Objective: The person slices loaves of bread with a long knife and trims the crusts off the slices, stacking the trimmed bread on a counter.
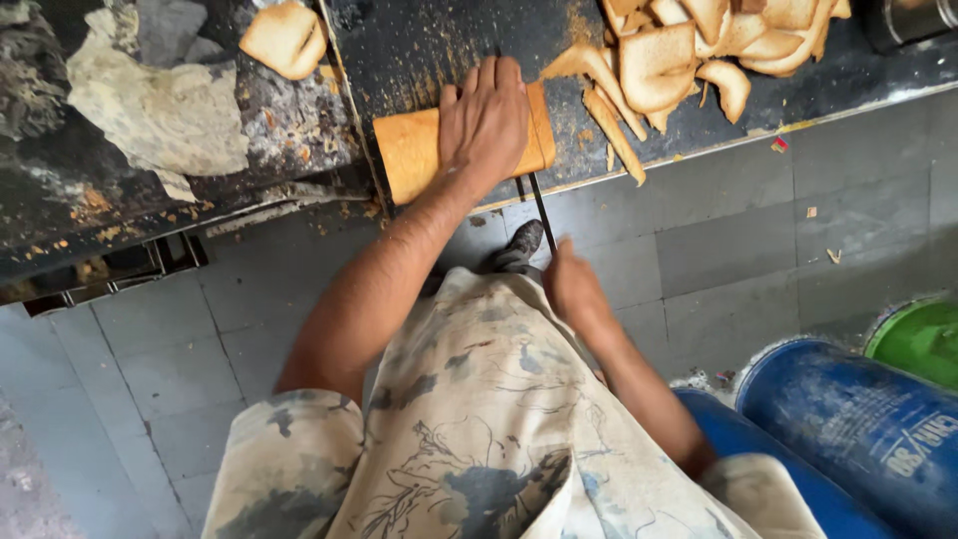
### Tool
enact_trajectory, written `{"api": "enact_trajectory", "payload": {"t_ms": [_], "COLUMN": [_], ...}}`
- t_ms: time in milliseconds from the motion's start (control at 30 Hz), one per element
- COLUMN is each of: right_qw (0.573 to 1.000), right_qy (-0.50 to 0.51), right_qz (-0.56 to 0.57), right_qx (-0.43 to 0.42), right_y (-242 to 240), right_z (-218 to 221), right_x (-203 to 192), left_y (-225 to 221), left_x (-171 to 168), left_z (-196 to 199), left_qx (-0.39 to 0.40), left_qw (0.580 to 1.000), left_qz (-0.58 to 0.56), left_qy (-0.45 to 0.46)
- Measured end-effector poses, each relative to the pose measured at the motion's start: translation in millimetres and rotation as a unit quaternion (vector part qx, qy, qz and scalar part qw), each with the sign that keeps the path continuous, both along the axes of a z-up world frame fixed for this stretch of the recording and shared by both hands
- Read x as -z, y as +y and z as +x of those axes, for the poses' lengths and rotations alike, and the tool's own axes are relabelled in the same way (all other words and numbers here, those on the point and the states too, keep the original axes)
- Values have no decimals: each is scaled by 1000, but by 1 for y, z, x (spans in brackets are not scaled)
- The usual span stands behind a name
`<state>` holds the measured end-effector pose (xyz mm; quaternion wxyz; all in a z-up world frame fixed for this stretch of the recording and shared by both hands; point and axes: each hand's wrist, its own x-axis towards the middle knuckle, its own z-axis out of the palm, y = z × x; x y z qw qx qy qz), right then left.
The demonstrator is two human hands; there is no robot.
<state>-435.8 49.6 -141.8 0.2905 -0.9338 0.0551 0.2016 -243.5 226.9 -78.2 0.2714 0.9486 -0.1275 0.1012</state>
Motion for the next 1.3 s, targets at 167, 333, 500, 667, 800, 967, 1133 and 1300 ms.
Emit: {"api": "enact_trajectory", "payload": {"t_ms": [167, 333, 500, 667, 800, 967, 1133, 1300], "right_qw": [1000, 995, 989, 989, 989, 991, 995, 997], "right_qy": [-1, -85, -145, -142, -143, -125, -94, -62], "right_qz": [16, 41, 10, 27, 34, 46, 24, 35], "right_qx": [-18, -18, -17, -20, -32, -24, -16, -21], "right_y": [-12, 17, 16, 28, 35, 31, 31, 20], "right_z": [-15, 66, 59, 49, 52, 45, 43, 16], "right_x": [20, 39, -48, -98, -94, -91, -87, -88], "left_y": [-2, -3, 7, 9, 10, 11, 13, 13], "left_x": [3, 7, 17, 20, 12, 9, 11, 13], "left_z": [-1, -3, 2, -10, -7, -7, -8, -1], "left_qx": [12, 0, 15, -13, -14, -6, 2, 5], "left_qw": [999, 1000, 999, 1000, 1000, 1000, 1000, 1000], "left_qz": [11, 3, -43, -13, 5, 3, 0, -1], "left_qy": [41, -5, 13, -13, 15, 9, -8, 27]}}
